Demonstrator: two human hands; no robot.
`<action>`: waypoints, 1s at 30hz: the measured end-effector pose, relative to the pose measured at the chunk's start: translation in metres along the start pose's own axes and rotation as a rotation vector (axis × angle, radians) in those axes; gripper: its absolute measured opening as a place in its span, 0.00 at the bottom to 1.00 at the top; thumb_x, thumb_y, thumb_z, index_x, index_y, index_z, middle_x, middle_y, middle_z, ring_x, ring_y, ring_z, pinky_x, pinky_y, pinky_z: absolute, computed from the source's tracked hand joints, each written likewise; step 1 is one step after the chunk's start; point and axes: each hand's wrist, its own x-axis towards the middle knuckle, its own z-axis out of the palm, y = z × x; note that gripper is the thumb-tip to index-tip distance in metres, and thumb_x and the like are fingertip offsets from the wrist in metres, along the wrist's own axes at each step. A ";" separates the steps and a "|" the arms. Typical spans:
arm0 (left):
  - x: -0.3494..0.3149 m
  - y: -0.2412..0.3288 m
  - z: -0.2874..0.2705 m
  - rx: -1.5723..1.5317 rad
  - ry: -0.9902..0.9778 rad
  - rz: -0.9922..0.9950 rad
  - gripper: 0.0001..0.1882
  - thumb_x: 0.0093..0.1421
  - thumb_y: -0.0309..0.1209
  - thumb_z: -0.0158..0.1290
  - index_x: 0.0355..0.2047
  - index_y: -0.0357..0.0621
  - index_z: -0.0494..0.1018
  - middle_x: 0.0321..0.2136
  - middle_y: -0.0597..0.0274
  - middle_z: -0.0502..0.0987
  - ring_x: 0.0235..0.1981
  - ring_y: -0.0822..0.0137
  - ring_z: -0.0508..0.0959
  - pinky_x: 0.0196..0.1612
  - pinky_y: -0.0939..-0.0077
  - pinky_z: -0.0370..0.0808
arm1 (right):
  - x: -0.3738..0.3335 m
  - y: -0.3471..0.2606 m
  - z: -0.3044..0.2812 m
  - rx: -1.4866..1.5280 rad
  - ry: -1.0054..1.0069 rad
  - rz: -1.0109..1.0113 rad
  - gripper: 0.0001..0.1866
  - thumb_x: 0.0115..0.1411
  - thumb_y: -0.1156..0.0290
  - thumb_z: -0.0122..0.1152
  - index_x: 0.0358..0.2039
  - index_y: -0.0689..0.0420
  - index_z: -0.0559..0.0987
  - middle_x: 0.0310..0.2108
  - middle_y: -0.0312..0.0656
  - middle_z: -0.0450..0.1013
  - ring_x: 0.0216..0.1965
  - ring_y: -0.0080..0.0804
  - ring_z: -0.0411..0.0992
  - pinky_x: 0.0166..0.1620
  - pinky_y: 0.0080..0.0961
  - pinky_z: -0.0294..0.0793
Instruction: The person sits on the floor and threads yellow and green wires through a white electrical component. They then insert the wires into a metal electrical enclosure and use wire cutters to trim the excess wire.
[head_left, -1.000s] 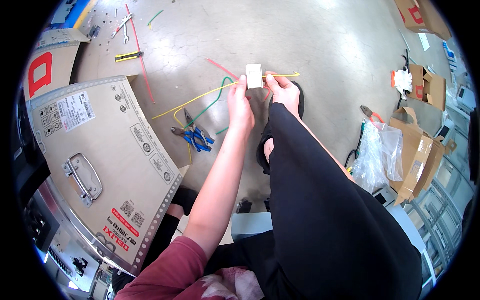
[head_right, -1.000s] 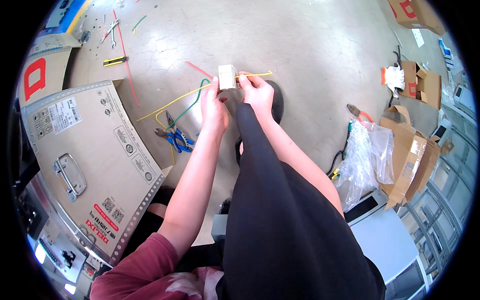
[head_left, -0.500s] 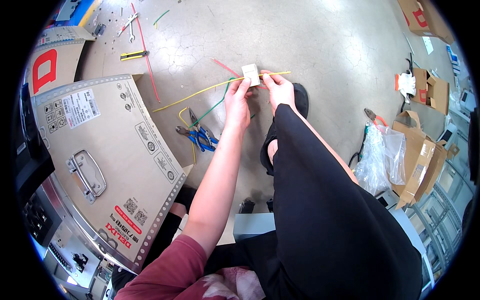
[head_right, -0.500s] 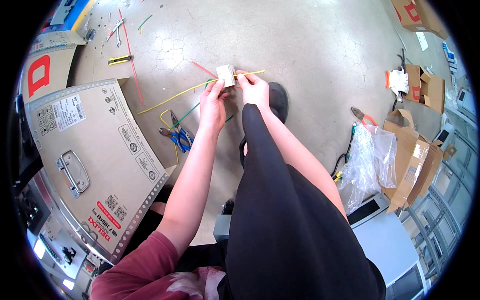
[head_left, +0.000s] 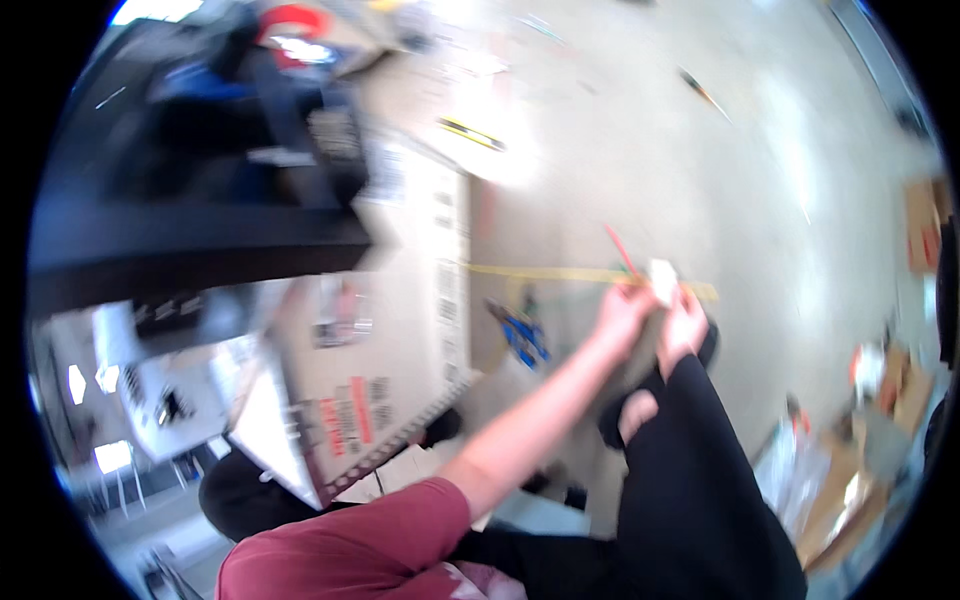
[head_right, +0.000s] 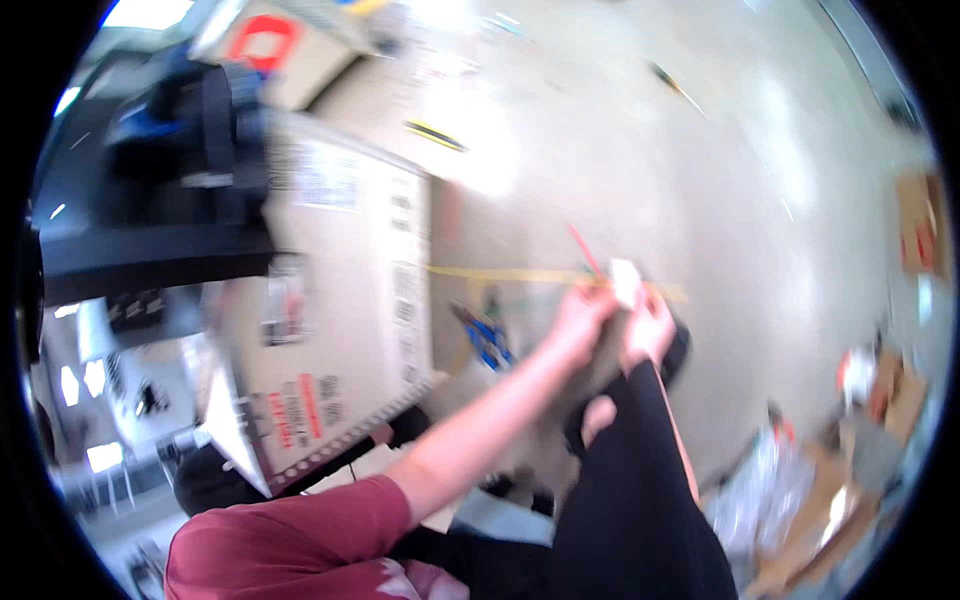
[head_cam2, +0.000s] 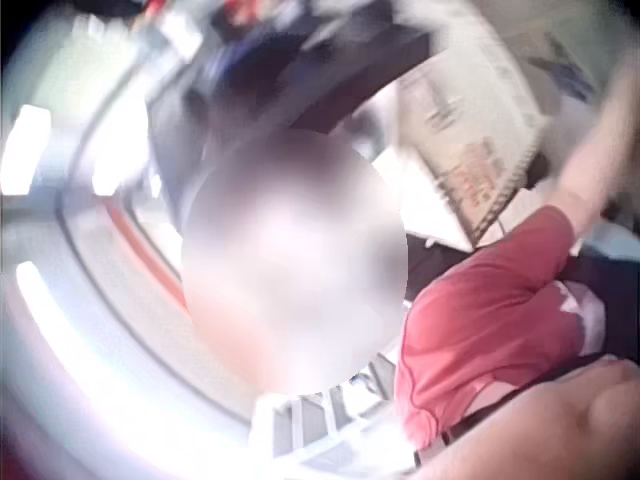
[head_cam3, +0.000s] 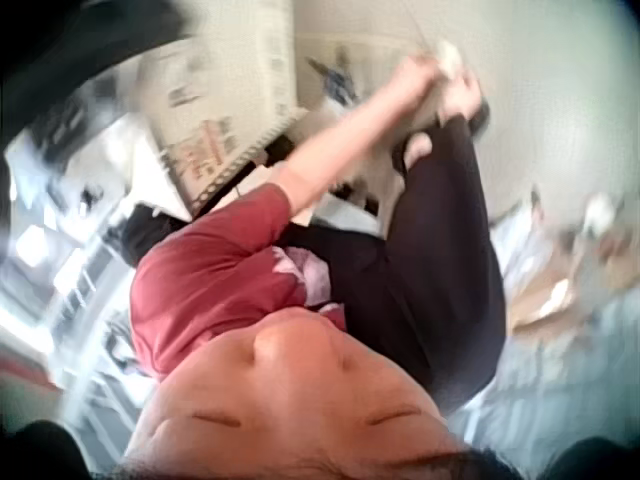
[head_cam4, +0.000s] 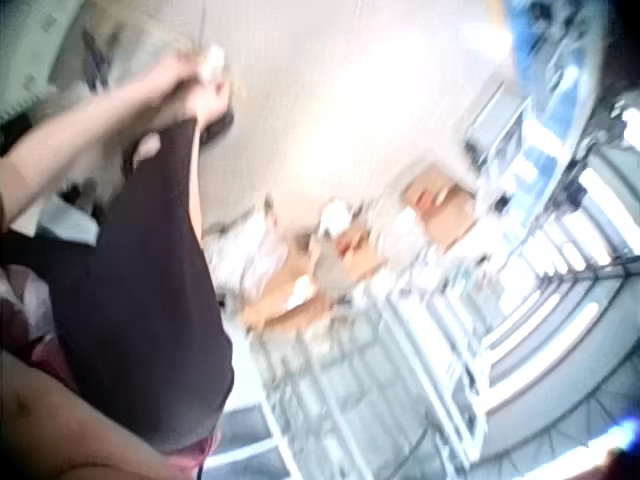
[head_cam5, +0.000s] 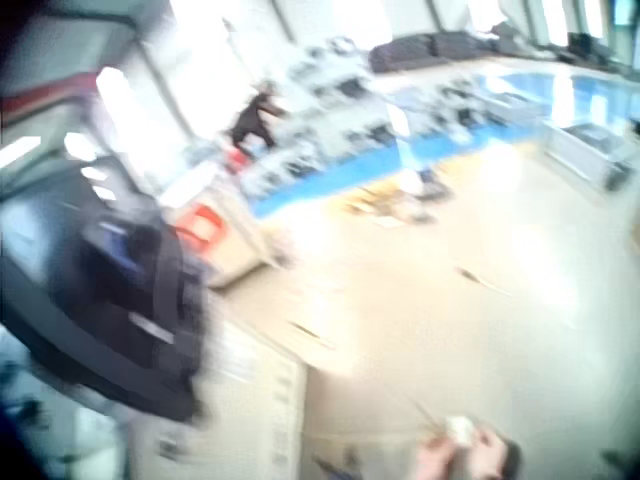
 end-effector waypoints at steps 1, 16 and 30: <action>0.006 -0.011 -0.003 0.016 0.012 0.047 0.21 0.65 0.32 0.67 0.56 0.38 0.78 0.49 0.59 0.85 0.50 0.65 0.82 0.57 0.67 0.78 | 0.005 0.009 -0.002 0.054 -0.049 -0.049 0.18 0.79 0.64 0.59 0.56 0.65 0.84 0.50 0.47 0.85 0.49 0.31 0.81 0.55 0.31 0.80; 0.015 -0.017 -0.007 -0.021 -0.101 -0.003 0.20 0.68 0.38 0.67 0.51 0.36 0.81 0.47 0.55 0.85 0.49 0.65 0.82 0.55 0.67 0.79 | 0.043 0.048 -0.011 0.152 -0.191 0.042 0.22 0.80 0.58 0.58 0.65 0.58 0.76 0.57 0.46 0.79 0.54 0.40 0.80 0.55 0.37 0.83; 0.031 -0.034 0.004 -0.023 0.041 0.064 0.23 0.60 0.42 0.70 0.46 0.34 0.83 0.41 0.53 0.87 0.41 0.64 0.86 0.48 0.66 0.82 | 0.028 0.023 0.040 0.090 -0.041 -0.034 0.23 0.80 0.56 0.57 0.63 0.61 0.77 0.51 0.45 0.80 0.48 0.37 0.81 0.51 0.35 0.85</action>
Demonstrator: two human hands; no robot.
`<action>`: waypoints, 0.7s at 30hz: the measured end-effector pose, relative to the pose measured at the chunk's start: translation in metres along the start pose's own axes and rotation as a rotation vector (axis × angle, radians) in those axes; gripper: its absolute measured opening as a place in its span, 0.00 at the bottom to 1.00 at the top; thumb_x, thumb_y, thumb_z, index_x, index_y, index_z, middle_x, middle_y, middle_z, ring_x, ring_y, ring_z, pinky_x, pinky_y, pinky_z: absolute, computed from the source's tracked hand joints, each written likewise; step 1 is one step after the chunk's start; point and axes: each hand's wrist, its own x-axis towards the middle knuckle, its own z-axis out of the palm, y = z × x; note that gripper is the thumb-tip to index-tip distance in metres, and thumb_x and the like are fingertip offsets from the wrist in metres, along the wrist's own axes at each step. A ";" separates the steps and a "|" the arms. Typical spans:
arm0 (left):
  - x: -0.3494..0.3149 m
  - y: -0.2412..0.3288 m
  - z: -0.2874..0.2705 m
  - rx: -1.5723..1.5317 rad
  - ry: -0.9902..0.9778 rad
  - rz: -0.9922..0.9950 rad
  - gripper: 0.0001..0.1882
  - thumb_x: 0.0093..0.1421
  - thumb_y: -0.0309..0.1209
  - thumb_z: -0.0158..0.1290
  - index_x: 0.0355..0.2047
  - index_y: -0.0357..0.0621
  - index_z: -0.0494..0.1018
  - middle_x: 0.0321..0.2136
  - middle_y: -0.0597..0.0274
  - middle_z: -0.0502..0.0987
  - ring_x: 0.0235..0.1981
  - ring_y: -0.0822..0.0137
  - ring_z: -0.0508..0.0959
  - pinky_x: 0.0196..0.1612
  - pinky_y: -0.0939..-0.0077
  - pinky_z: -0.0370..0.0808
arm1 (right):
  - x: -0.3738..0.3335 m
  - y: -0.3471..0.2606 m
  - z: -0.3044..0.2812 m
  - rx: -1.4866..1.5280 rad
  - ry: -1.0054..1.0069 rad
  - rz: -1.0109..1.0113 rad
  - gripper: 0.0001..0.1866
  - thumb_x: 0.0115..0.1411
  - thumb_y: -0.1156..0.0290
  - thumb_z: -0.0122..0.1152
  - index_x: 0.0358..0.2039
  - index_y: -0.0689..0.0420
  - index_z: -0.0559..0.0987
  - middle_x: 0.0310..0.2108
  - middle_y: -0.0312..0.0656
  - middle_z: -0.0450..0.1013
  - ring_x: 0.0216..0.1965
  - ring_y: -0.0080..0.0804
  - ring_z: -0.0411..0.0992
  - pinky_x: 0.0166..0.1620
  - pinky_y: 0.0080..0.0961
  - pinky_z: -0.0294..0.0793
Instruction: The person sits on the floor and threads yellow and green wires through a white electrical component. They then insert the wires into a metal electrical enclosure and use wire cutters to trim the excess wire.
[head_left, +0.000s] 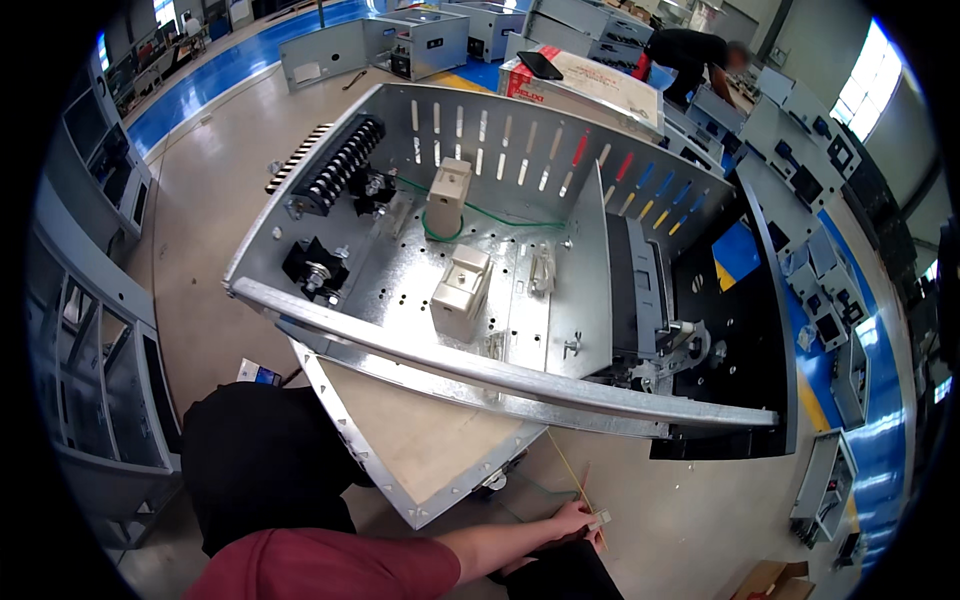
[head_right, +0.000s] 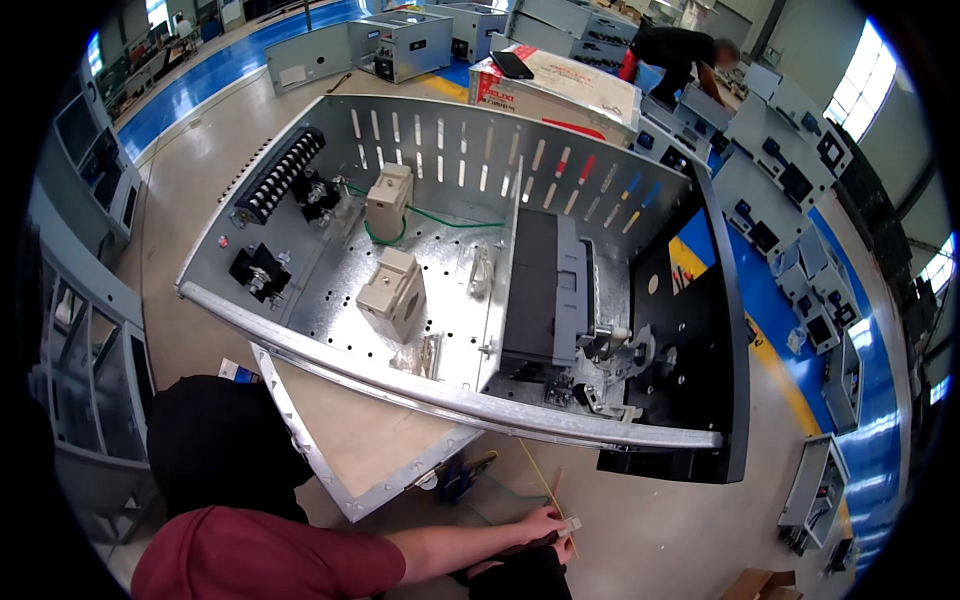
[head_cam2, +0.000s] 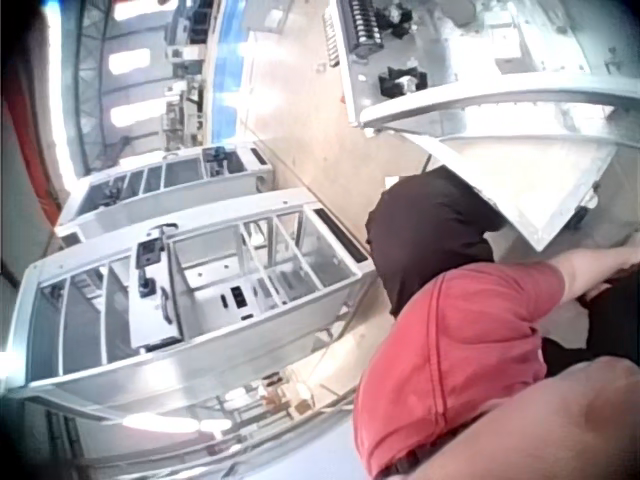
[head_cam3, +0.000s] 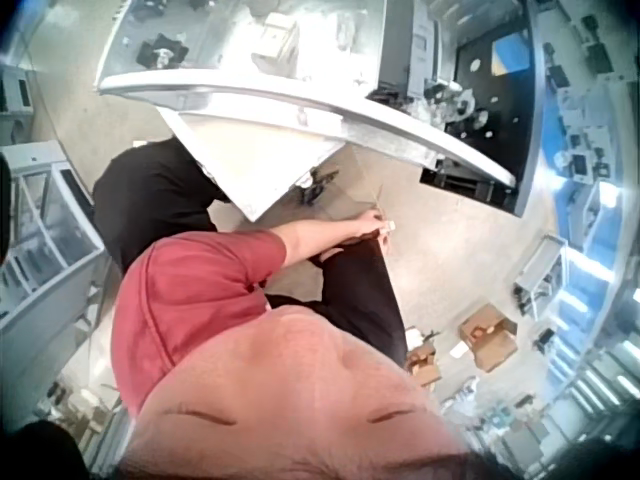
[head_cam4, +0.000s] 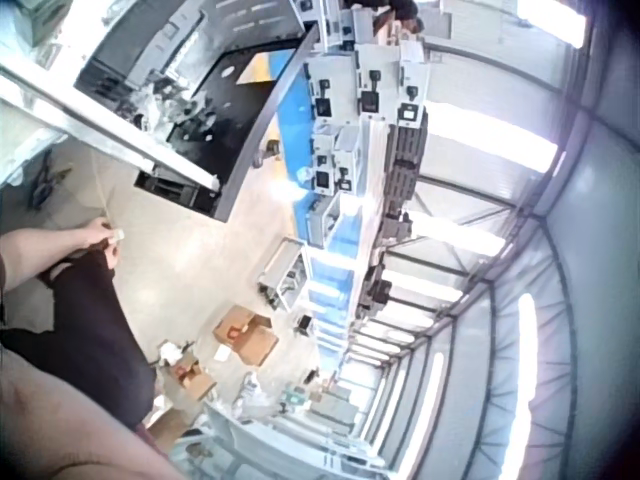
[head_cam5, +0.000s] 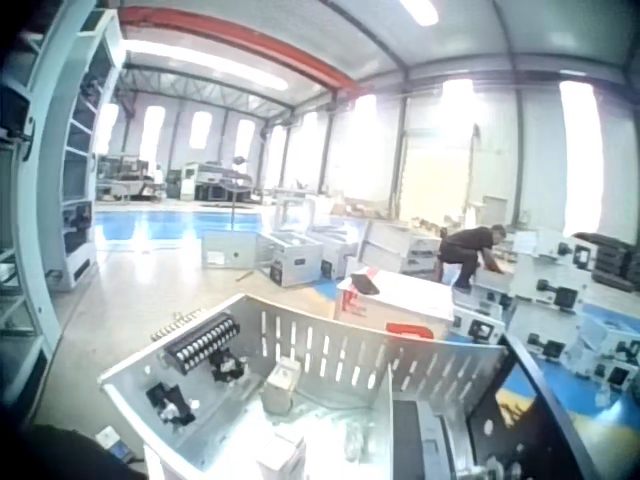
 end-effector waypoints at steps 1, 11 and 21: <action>-0.004 0.007 0.000 -0.014 -0.018 -0.003 0.23 0.61 0.42 0.70 0.47 0.34 0.83 0.41 0.53 0.87 0.41 0.64 0.86 0.48 0.66 0.82 | 0.003 -0.001 -0.002 0.004 0.014 -0.001 0.23 0.80 0.56 0.57 0.63 0.61 0.77 0.51 0.45 0.80 0.48 0.37 0.81 0.51 0.35 0.85; 0.006 -0.008 -0.006 -0.121 -0.072 -0.003 0.24 0.63 0.41 0.70 0.51 0.34 0.82 0.44 0.57 0.86 0.45 0.65 0.85 0.52 0.67 0.81 | 0.001 -0.004 0.011 0.023 -0.002 0.018 0.23 0.80 0.56 0.57 0.63 0.61 0.77 0.51 0.45 0.81 0.48 0.36 0.81 0.50 0.34 0.85; 0.002 -0.002 -0.007 -0.037 -0.100 -0.022 0.23 0.64 0.41 0.69 0.50 0.34 0.83 0.43 0.57 0.87 0.43 0.66 0.84 0.51 0.68 0.80 | 0.007 -0.007 0.009 0.040 -0.001 0.026 0.23 0.80 0.56 0.57 0.63 0.61 0.77 0.50 0.45 0.81 0.47 0.36 0.81 0.50 0.34 0.85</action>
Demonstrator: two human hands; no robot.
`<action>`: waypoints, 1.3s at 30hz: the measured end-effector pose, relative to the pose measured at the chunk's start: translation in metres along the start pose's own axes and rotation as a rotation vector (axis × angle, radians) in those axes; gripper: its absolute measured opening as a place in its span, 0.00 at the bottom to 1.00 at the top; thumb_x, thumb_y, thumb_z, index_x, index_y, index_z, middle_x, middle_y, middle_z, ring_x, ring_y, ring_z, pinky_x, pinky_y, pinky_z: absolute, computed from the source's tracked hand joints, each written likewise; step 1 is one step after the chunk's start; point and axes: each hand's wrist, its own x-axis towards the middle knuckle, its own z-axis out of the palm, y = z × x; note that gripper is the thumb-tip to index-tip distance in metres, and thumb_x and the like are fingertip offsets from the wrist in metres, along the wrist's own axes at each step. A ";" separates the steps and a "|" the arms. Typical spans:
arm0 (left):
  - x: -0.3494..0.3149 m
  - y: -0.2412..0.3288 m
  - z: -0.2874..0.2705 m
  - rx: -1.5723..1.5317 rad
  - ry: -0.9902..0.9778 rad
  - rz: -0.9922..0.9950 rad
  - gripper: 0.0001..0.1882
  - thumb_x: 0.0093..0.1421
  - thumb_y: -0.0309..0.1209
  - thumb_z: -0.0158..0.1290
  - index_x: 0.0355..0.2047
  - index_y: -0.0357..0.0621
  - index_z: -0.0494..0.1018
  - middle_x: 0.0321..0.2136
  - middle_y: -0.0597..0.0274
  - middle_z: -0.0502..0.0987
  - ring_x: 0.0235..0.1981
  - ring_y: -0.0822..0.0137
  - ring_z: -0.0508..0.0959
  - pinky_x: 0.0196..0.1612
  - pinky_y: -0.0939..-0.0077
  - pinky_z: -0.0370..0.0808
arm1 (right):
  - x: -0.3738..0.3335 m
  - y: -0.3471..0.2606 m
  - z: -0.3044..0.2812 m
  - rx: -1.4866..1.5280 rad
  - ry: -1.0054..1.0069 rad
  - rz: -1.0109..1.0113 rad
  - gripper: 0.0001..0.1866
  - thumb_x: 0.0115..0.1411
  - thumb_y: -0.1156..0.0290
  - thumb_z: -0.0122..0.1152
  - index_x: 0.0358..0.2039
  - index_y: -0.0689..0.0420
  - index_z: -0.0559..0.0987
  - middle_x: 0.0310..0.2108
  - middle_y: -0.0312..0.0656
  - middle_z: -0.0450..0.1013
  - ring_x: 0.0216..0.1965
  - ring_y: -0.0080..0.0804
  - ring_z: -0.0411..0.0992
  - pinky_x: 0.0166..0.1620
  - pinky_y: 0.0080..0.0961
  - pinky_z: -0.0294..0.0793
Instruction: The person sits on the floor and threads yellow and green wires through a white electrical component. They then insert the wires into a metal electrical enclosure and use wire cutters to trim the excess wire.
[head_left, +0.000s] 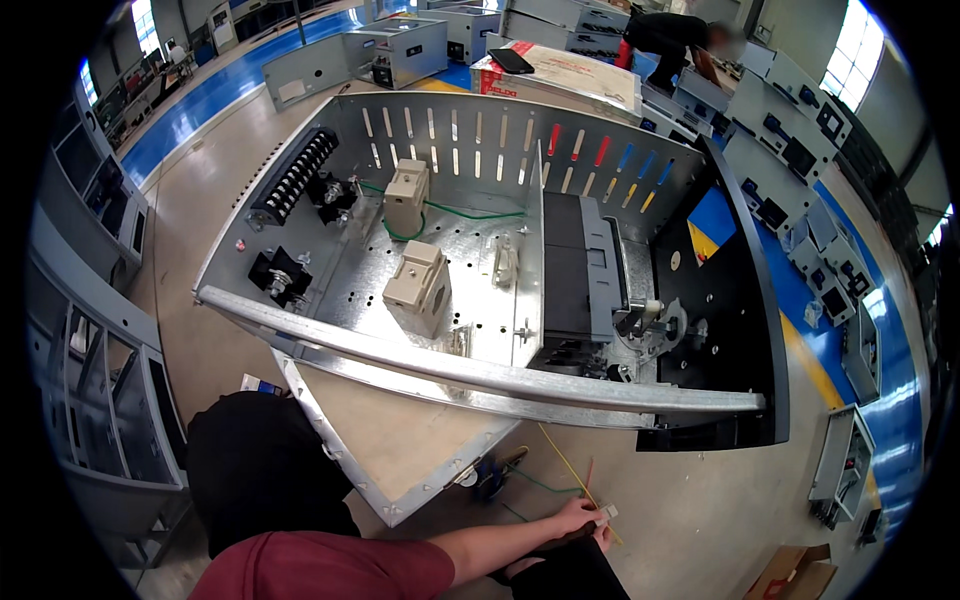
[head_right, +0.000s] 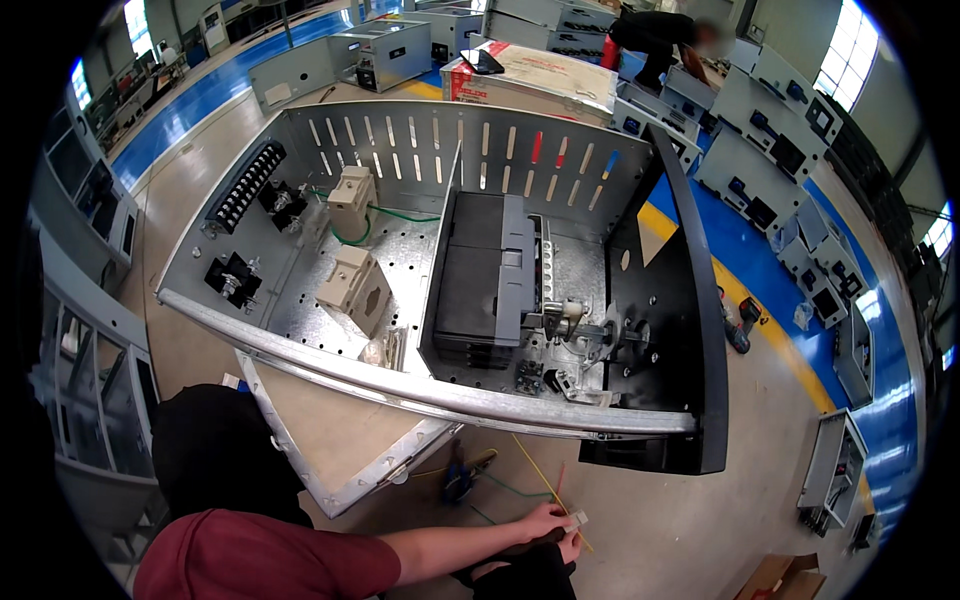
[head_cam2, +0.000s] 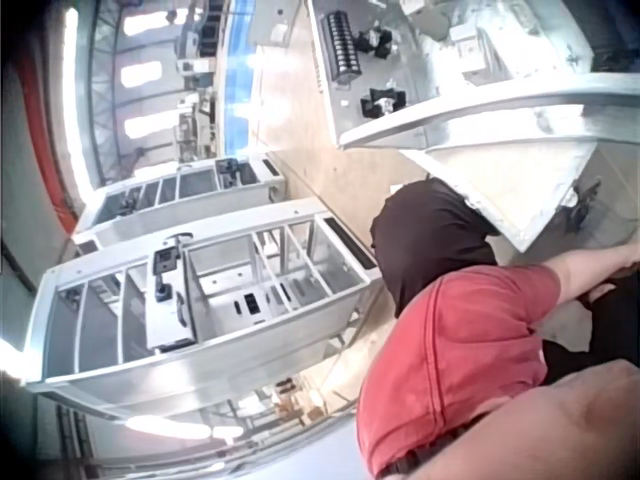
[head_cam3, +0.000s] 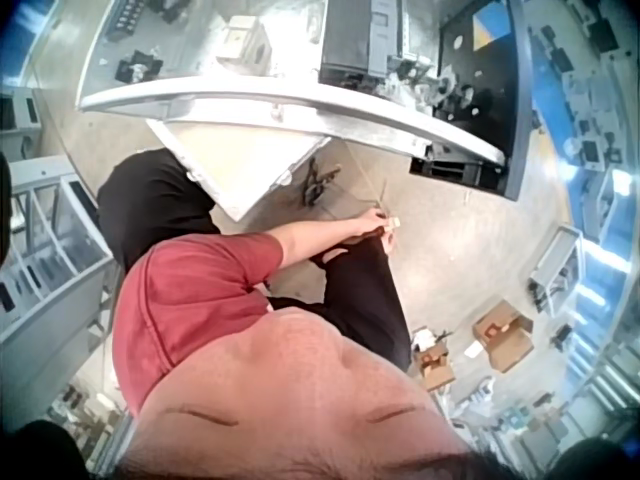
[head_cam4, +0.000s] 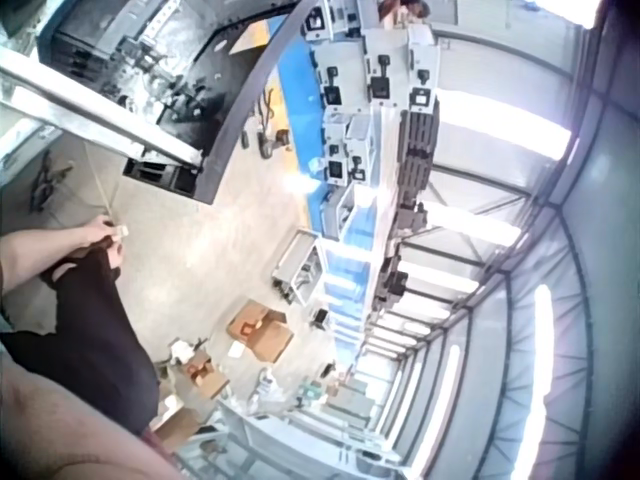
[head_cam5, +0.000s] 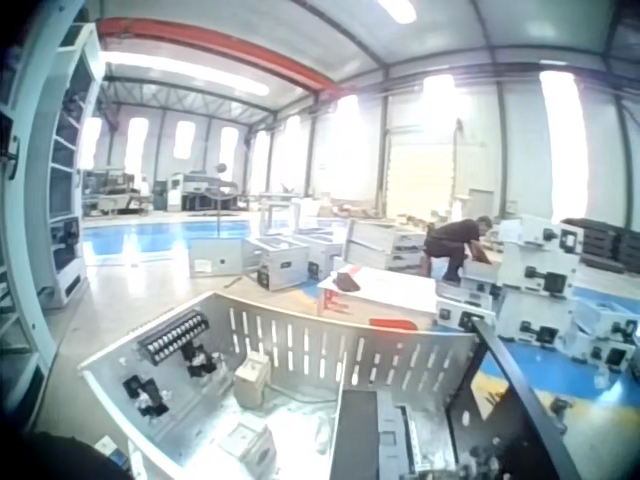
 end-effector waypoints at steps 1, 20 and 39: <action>-0.002 0.002 0.002 -0.005 -0.003 -0.001 0.23 0.64 0.41 0.69 0.50 0.34 0.83 0.43 0.57 0.87 0.43 0.66 0.84 0.51 0.68 0.80 | 0.002 -0.001 -0.001 0.001 0.002 -0.003 0.23 0.80 0.56 0.57 0.63 0.61 0.77 0.50 0.45 0.81 0.47 0.35 0.81 0.50 0.34 0.85; -0.001 0.000 -0.003 -0.033 -0.011 0.004 0.23 0.66 0.41 0.69 0.52 0.34 0.84 0.45 0.58 0.87 0.45 0.67 0.84 0.53 0.69 0.80 | 0.001 0.001 0.010 0.009 -0.031 0.001 0.23 0.81 0.56 0.57 0.63 0.62 0.78 0.49 0.45 0.81 0.46 0.34 0.81 0.49 0.33 0.85; -0.006 0.005 -0.001 -0.088 -0.010 -0.025 0.22 0.66 0.40 0.69 0.51 0.34 0.84 0.44 0.59 0.87 0.44 0.69 0.83 0.51 0.69 0.80 | -0.001 -0.003 0.015 0.010 -0.046 -0.004 0.23 0.81 0.56 0.57 0.63 0.62 0.78 0.49 0.45 0.81 0.45 0.34 0.81 0.49 0.32 0.84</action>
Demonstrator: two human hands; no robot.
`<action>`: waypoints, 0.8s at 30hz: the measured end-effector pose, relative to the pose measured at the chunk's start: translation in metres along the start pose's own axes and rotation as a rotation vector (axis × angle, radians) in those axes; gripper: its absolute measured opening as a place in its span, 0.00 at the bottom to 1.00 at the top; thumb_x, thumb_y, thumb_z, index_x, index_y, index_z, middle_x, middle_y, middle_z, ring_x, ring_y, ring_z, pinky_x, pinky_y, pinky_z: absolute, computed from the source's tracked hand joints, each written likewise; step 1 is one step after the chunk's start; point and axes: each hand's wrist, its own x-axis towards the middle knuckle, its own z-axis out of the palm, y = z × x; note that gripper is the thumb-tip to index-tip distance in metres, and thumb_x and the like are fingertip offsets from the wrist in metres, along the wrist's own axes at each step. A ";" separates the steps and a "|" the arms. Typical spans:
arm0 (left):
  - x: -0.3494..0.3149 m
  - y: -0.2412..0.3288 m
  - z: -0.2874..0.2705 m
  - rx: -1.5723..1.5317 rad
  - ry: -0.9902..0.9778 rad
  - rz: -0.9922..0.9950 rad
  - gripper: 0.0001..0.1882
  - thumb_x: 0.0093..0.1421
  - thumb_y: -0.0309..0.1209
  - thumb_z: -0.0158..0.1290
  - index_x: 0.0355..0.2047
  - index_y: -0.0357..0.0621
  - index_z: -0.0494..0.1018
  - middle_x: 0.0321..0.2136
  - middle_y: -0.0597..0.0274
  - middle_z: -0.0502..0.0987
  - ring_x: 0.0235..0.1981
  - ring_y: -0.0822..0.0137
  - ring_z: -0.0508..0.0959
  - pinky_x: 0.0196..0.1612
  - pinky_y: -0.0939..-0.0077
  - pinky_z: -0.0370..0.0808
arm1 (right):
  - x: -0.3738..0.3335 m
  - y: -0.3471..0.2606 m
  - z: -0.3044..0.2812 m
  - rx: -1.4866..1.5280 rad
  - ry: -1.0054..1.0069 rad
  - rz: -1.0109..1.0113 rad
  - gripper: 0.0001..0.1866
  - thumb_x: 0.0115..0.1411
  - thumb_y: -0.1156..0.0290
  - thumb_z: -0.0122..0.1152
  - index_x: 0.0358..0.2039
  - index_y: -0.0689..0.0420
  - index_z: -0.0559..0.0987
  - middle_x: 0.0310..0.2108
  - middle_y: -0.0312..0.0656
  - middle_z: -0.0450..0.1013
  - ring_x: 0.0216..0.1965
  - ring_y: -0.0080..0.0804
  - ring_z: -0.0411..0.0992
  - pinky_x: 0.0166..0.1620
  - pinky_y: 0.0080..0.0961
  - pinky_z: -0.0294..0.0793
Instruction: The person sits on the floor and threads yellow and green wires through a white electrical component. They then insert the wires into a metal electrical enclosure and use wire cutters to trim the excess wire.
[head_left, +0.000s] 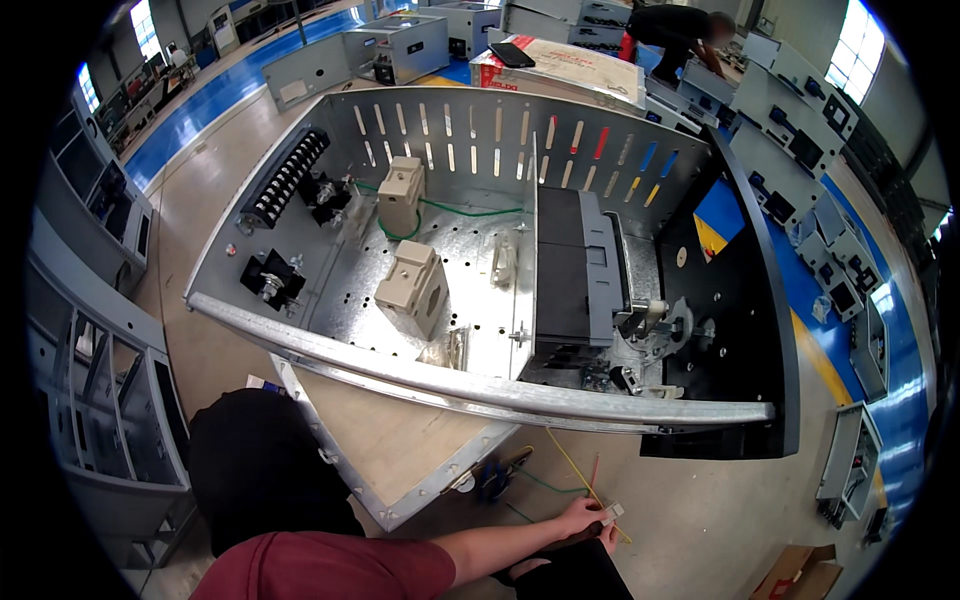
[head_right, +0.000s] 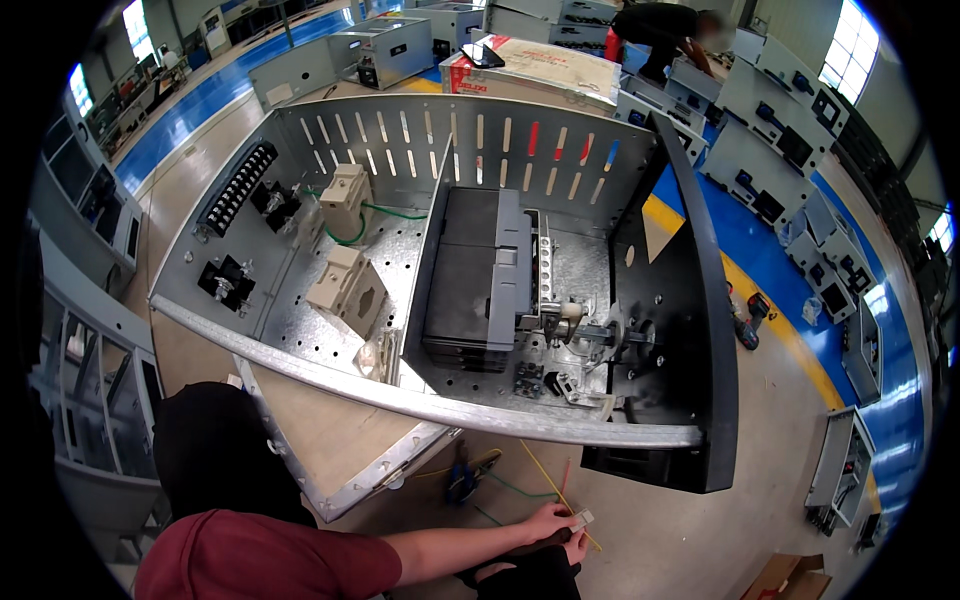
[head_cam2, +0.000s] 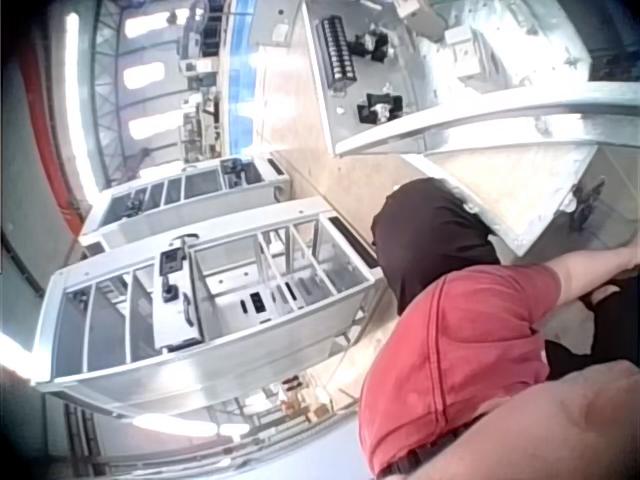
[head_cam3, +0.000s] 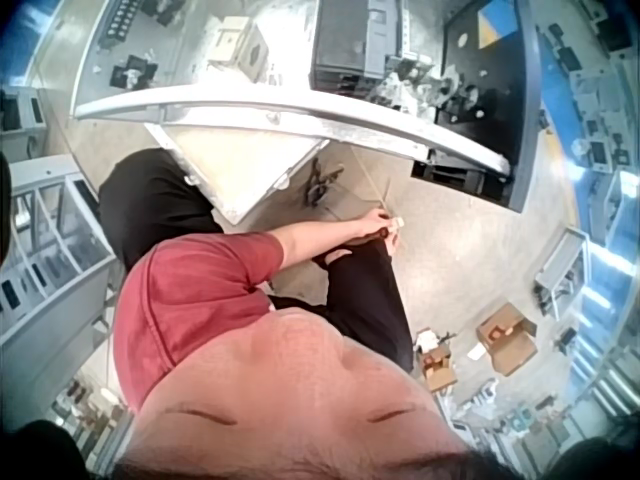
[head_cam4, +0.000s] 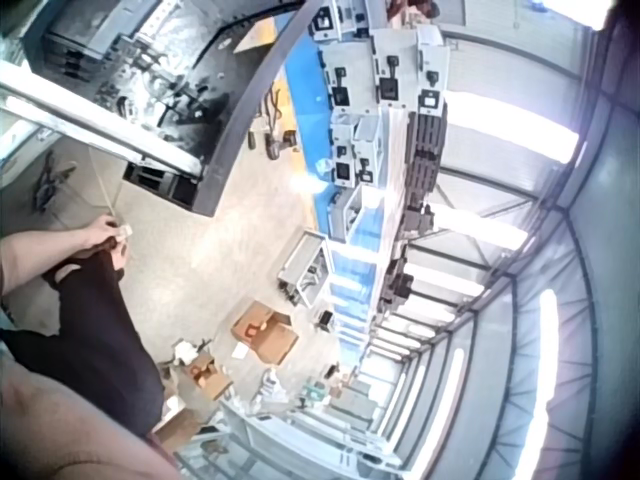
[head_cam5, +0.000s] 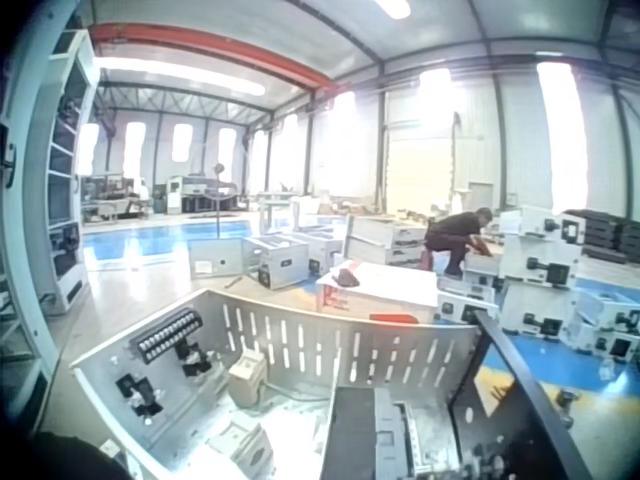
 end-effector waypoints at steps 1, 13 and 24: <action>0.000 0.000 0.001 0.007 0.007 0.007 0.21 0.66 0.40 0.69 0.50 0.35 0.84 0.44 0.59 0.87 0.44 0.69 0.83 0.51 0.69 0.80 | 0.000 0.000 0.002 -0.005 -0.002 0.001 0.23 0.81 0.56 0.57 0.63 0.62 0.78 0.49 0.45 0.81 0.45 0.33 0.81 0.49 0.32 0.84; 0.013 -0.013 0.004 0.142 0.116 0.122 0.23 0.61 0.42 0.70 0.45 0.32 0.85 0.35 0.55 0.88 0.33 0.65 0.86 0.40 0.64 0.83 | -0.003 -0.013 0.005 -0.057 -0.055 -0.028 0.23 0.81 0.55 0.57 0.63 0.63 0.78 0.48 0.45 0.81 0.45 0.33 0.81 0.48 0.31 0.84; 0.002 -0.001 0.008 0.127 0.094 0.115 0.26 0.59 0.44 0.71 0.45 0.32 0.85 0.34 0.54 0.87 0.33 0.64 0.85 0.39 0.64 0.81 | 0.001 -0.021 0.003 -0.078 -0.068 -0.048 0.24 0.81 0.55 0.56 0.62 0.63 0.78 0.48 0.45 0.81 0.44 0.32 0.81 0.48 0.31 0.84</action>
